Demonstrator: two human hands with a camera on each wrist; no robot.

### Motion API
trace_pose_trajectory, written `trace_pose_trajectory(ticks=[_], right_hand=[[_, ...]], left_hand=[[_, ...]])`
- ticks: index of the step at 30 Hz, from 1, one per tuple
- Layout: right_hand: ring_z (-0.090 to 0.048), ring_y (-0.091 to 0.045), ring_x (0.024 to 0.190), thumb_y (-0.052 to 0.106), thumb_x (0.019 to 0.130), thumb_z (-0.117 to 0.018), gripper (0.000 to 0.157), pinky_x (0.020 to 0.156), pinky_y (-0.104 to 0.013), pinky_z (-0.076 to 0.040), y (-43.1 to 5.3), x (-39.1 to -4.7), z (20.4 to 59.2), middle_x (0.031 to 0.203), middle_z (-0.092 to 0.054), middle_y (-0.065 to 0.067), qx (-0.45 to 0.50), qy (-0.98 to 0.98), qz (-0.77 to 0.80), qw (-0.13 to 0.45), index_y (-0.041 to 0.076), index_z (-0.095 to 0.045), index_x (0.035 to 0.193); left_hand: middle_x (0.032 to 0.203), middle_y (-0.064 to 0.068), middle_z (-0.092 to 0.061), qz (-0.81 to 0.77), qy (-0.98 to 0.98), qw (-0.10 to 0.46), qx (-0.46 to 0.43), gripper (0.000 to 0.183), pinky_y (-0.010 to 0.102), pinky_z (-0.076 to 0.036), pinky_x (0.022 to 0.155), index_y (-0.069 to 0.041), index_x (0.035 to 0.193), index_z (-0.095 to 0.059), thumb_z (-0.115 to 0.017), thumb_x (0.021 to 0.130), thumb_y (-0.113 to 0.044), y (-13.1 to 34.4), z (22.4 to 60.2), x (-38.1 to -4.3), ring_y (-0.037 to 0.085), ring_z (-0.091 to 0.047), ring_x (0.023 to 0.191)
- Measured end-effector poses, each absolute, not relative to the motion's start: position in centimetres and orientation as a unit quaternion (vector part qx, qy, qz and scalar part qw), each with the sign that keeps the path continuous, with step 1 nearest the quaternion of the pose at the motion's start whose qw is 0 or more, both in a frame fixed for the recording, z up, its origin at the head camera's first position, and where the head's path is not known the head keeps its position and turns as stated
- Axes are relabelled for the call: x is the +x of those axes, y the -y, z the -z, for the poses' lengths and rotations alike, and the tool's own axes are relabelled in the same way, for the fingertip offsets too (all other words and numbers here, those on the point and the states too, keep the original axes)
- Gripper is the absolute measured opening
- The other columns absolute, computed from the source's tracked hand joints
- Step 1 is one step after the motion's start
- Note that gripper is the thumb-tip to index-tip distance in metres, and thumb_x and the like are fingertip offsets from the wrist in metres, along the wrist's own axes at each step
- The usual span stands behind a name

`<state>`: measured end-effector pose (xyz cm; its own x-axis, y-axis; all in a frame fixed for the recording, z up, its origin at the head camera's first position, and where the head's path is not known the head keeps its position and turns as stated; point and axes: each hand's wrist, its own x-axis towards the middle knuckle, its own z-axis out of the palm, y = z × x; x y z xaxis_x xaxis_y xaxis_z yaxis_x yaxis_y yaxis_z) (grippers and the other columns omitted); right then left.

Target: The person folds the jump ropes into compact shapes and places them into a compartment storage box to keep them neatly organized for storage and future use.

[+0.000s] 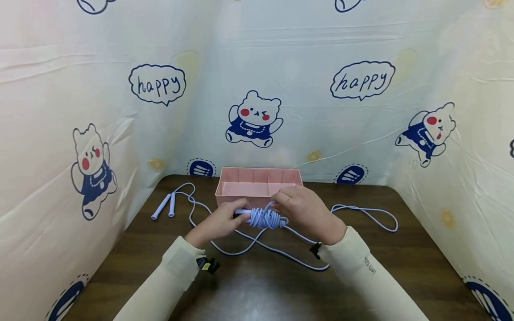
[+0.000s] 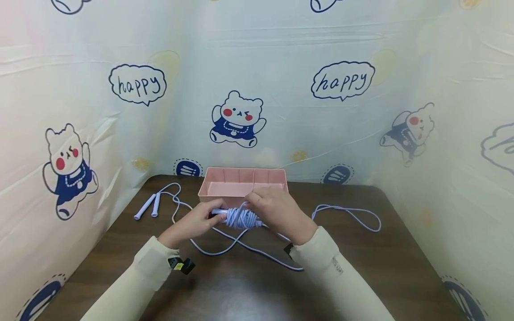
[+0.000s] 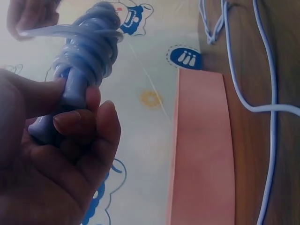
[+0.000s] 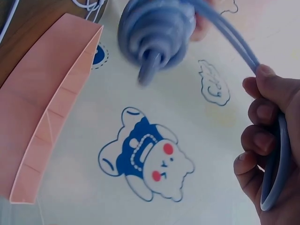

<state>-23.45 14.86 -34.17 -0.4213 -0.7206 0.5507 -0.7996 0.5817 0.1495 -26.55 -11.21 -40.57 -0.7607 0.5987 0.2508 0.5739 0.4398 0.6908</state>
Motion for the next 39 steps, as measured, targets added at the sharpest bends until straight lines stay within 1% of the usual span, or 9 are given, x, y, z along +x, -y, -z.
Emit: trace_pose_trajectory(ticks=[6, 11, 16, 21, 24, 27, 30, 36, 39], right_hand=[[-0.055, -0.008, 0.078, 0.024, 0.084, -0.077, 0.024, 0.080, -0.028, -0.053, -15.9, -25.4, 34.7, 0.092, -0.067, 0.006, 0.466, 0.832, -0.140, 0.264, 0.018, -0.072, 0.107], [-0.053, -0.008, 0.084, 0.019, 0.090, -0.070, 0.023, 0.080, -0.029, -0.051, -16.5, -26.5, 35.6, 0.098, -0.064, 0.008, 0.439, 0.857, -0.197, 0.183, 0.020, -0.072, 0.113], [-0.053, -0.011, 0.096, 0.020, 0.096, -0.062, 0.029, 0.086, -0.035, -0.050, -16.6, -27.3, 36.7, 0.109, -0.062, 0.005, 0.410, 0.872, -0.239, 0.120, 0.020, -0.067, 0.125], [-0.050, -0.011, 0.092, 0.015, 0.098, -0.059, 0.024, 0.082, -0.032, -0.047, -16.1, -28.1, 38.2, 0.099, -0.059, 0.006, 0.440, 0.842, -0.283, 0.132, 0.014, -0.069, 0.119], [-0.047, -0.010, 0.088, 0.015, 0.099, -0.057, 0.021, 0.076, -0.030, -0.043, -15.7, -28.2, 39.1, 0.093, -0.055, 0.008, 0.455, 0.825, -0.305, 0.141, 0.013, -0.070, 0.115], [-0.046, -0.009, 0.087, 0.018, 0.099, -0.058, 0.022, 0.075, -0.029, -0.043, -15.5, -28.0, 40.0, 0.092, -0.052, 0.009, 0.462, 0.819, -0.310, 0.140, 0.016, -0.069, 0.118], [-0.048, -0.009, 0.089, 0.019, 0.099, -0.058, 0.024, 0.078, -0.030, -0.045, -15.3, -27.7, 41.0, 0.096, -0.053, 0.009, 0.447, 0.826, -0.319, 0.128, 0.018, -0.066, 0.122], [-0.053, -0.012, 0.087, 0.013, 0.103, -0.049, 0.012, 0.079, -0.036, -0.047, -14.5, -26.7, 41.9, 0.092, -0.056, 0.003, 0.367, 0.858, -0.346, 0.101, 0.010, -0.059, 0.107], [-0.055, -0.014, 0.086, 0.015, 0.103, -0.046, 0.018, 0.079, -0.037, -0.048, -13.8, -26.2, 41.8, 0.094, -0.057, -0.003, 0.345, 0.875, -0.329, 0.089, 0.006, -0.055, 0.115]], left_hand=[[0.082, -0.004, -0.056, -0.396, -0.839, 0.028, 0.372, 0.009, 0.032, -0.048, 0.062, -0.016, 0.106, -0.056, -0.060, 0.098, -0.014, 11.4, 40.3, -26.2, 0.020, -0.057, 0.075], [0.080, -0.004, -0.053, -0.402, -0.823, 0.040, 0.400, 0.007, 0.030, -0.046, 0.061, -0.016, 0.104, -0.055, -0.058, 0.099, -0.016, 11.6, 40.2, -25.8, 0.014, -0.054, 0.071], [0.084, 0.001, -0.055, -0.470, -0.783, 0.066, 0.402, 0.005, 0.033, -0.050, 0.064, -0.013, 0.105, -0.056, -0.055, 0.100, -0.013, 11.6, 40.1, -25.5, 0.023, -0.056, 0.075], [0.085, 0.008, -0.055, -0.544, -0.722, 0.067, 0.422, 0.006, 0.039, -0.053, 0.066, -0.005, 0.104, -0.055, -0.051, 0.100, -0.003, 11.5, 40.2, -25.5, 0.026, -0.056, 0.077], [0.085, 0.010, -0.055, -0.576, -0.693, 0.070, 0.427, 0.007, 0.036, -0.053, 0.066, -0.002, 0.103, -0.054, -0.049, 0.100, 0.001, 11.4, 40.4, -25.6, 0.023, -0.057, 0.077], [0.085, 0.012, -0.055, -0.601, -0.678, 0.070, 0.419, 0.005, 0.034, -0.053, 0.067, -0.001, 0.102, -0.053, -0.048, 0.100, 0.000, 11.3, 40.7, -25.7, 0.021, -0.058, 0.076], [0.085, 0.012, -0.055, -0.615, -0.683, 0.049, 0.391, 0.005, 0.033, -0.053, 0.067, -0.001, 0.102, -0.053, -0.049, 0.101, -0.002, 11.2, 40.9, -25.7, 0.020, -0.058, 0.076], [0.083, 0.016, -0.053, -0.646, -0.681, 0.000, 0.344, 0.005, 0.028, -0.050, 0.062, 0.003, 0.102, -0.052, -0.048, 0.101, 0.000, 10.9, 40.9, -25.8, 0.022, -0.055, 0.070], [0.083, 0.017, -0.052, -0.658, -0.683, -0.022, 0.316, 0.006, 0.027, -0.048, 0.060, 0.004, 0.102, -0.051, -0.050, 0.101, -0.002, 10.6, 40.7, -25.9, 0.025, -0.053, 0.070]])
